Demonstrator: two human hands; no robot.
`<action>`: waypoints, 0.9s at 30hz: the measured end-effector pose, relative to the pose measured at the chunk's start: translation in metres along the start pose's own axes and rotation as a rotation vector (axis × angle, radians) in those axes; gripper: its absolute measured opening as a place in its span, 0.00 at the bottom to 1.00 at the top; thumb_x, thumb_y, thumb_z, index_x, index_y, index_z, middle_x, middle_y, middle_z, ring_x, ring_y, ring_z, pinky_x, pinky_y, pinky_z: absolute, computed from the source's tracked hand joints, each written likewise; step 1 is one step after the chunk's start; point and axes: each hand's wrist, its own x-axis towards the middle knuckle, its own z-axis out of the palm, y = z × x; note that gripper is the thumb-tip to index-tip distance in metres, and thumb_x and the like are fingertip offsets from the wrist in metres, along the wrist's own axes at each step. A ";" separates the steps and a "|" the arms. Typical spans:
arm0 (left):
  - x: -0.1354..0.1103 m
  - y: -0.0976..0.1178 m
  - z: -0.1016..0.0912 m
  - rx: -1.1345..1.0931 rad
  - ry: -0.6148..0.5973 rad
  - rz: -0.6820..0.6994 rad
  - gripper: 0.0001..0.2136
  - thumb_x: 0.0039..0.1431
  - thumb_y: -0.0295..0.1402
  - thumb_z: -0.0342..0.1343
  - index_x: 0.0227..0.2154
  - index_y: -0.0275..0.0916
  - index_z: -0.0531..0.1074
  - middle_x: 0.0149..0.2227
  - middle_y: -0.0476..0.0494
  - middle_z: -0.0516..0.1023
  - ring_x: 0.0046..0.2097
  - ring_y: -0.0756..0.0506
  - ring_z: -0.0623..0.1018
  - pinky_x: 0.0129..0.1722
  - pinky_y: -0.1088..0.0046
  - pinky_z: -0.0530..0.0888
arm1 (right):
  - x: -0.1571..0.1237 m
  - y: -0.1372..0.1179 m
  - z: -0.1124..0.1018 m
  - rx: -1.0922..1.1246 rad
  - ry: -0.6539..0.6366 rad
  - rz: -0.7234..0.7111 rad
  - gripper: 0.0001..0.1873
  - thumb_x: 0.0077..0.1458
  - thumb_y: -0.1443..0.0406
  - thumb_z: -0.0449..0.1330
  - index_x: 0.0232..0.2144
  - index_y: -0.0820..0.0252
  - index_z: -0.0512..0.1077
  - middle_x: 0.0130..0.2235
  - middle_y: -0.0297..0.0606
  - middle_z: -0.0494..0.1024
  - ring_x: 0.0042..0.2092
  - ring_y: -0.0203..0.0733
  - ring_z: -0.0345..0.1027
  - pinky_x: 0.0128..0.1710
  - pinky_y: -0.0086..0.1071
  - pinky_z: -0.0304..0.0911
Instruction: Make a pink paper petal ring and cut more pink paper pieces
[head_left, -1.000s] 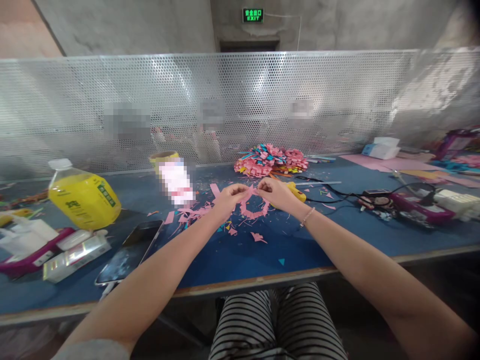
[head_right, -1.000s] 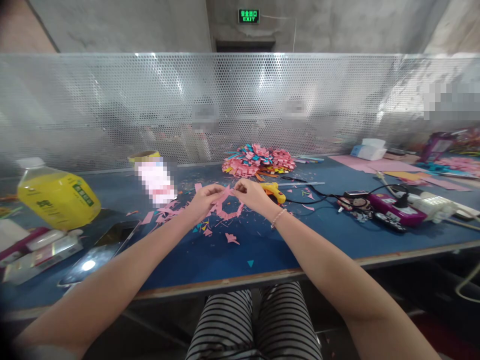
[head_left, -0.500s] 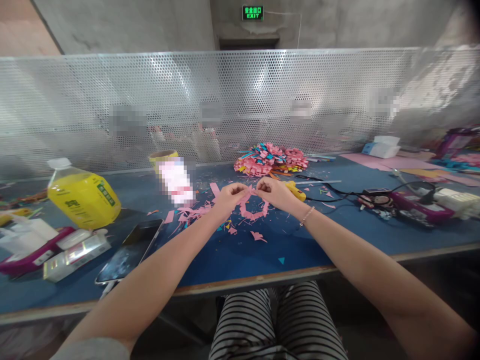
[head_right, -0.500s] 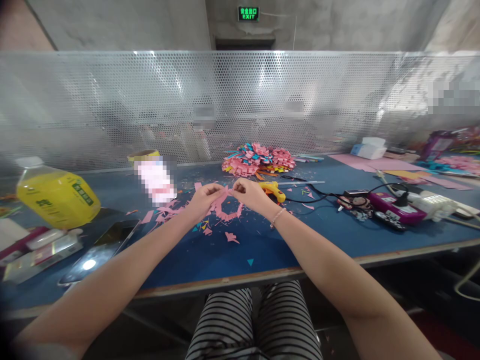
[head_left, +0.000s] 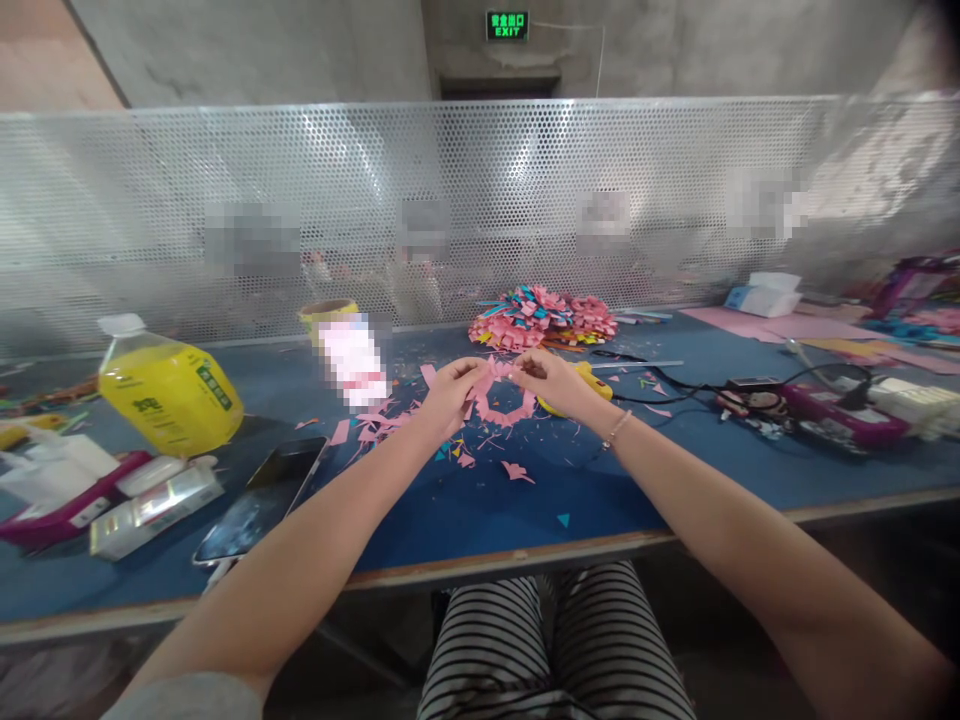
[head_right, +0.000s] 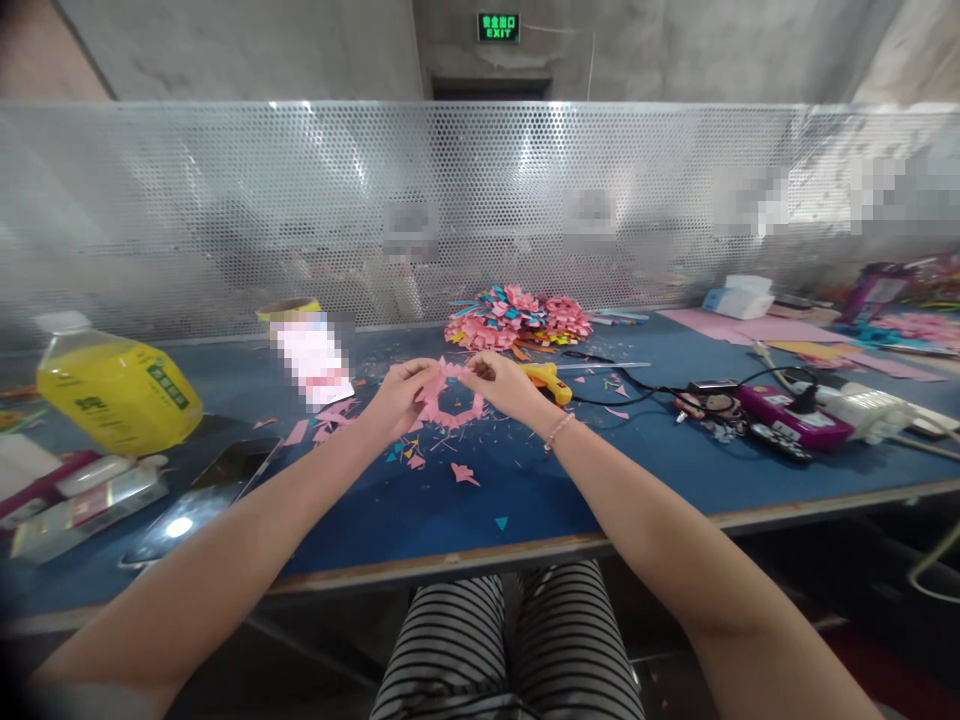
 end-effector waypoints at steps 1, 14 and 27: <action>0.000 0.001 0.000 -0.008 0.012 0.005 0.05 0.41 0.31 0.60 0.22 0.37 0.71 0.19 0.54 0.64 0.20 0.57 0.60 0.17 0.79 0.52 | 0.000 0.000 0.000 0.014 -0.011 0.016 0.11 0.47 0.57 0.55 0.27 0.60 0.64 0.27 0.34 0.68 0.28 0.34 0.60 0.29 0.30 0.57; 0.009 -0.007 -0.008 0.137 -0.025 0.224 0.05 0.41 0.32 0.60 0.24 0.38 0.73 0.22 0.50 0.70 0.23 0.54 0.64 0.23 0.75 0.60 | 0.002 0.001 -0.002 0.107 -0.042 0.046 0.09 0.44 0.61 0.57 0.25 0.61 0.65 0.25 0.32 0.67 0.27 0.32 0.59 0.28 0.29 0.55; 0.004 -0.010 -0.004 0.222 -0.063 0.227 0.06 0.42 0.33 0.59 0.24 0.37 0.72 0.25 0.49 0.72 0.28 0.53 0.68 0.31 0.73 0.65 | -0.001 -0.004 0.000 -0.032 -0.012 -0.048 0.06 0.48 0.63 0.53 0.23 0.60 0.65 0.23 0.31 0.68 0.25 0.32 0.59 0.26 0.27 0.55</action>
